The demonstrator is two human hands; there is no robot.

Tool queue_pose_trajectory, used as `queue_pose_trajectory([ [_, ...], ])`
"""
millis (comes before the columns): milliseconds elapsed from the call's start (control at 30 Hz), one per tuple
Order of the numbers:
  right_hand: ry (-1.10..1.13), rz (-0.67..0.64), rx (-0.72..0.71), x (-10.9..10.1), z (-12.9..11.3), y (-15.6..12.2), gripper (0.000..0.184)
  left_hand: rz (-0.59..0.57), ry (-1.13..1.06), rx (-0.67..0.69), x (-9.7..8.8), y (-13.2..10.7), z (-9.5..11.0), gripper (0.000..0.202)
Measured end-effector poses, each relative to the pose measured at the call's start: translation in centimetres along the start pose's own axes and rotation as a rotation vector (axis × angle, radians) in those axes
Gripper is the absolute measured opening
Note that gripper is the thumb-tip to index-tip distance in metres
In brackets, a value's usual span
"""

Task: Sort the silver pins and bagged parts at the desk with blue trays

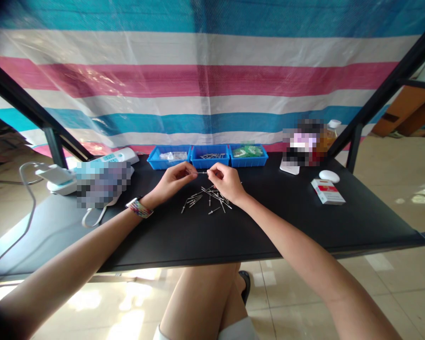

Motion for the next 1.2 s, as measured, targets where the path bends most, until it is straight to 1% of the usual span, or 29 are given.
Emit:
queue_pose_trajectory([
  [233,0.026,-0.025,0.032,0.31,0.32,-0.05,0.036,0.014,0.041,-0.003,-0.29,-0.09,-0.03,0.033],
  [367,0.043,-0.028,0.035,0.41,0.34,-0.03,0.038,0.014,0.075,-0.015,-0.14,-0.15,-0.06,0.035],
  [567,0.044,-0.026,0.039,0.26,0.22,0.09,0.041,-0.004,0.081,-0.004,0.09,-0.13,-0.06,0.030],
  [700,0.042,-0.029,0.048,0.24,0.34,0.06,0.040,0.015,0.095,-0.010,0.04,-0.08,-0.39,0.029],
  [967,0.181,-0.006,0.040,0.33,0.39,-0.02,0.032,0.042,0.152,-0.034,-0.15,-0.17,-0.49,0.038],
  [1200,0.175,-0.024,0.018,0.41,0.32,-0.21,0.020,0.025,0.158,-0.039,-0.07,-0.16,-0.95,0.044],
])
Point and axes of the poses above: each hand's wrist, its own y-axis towards the middle knuckle, its own x-axis out of the palm, z = x × y, the point moved 6 cm from there along y, towards the middle knuckle, and after that the axes turned 11 degrees about y, right-handed, at the moved point
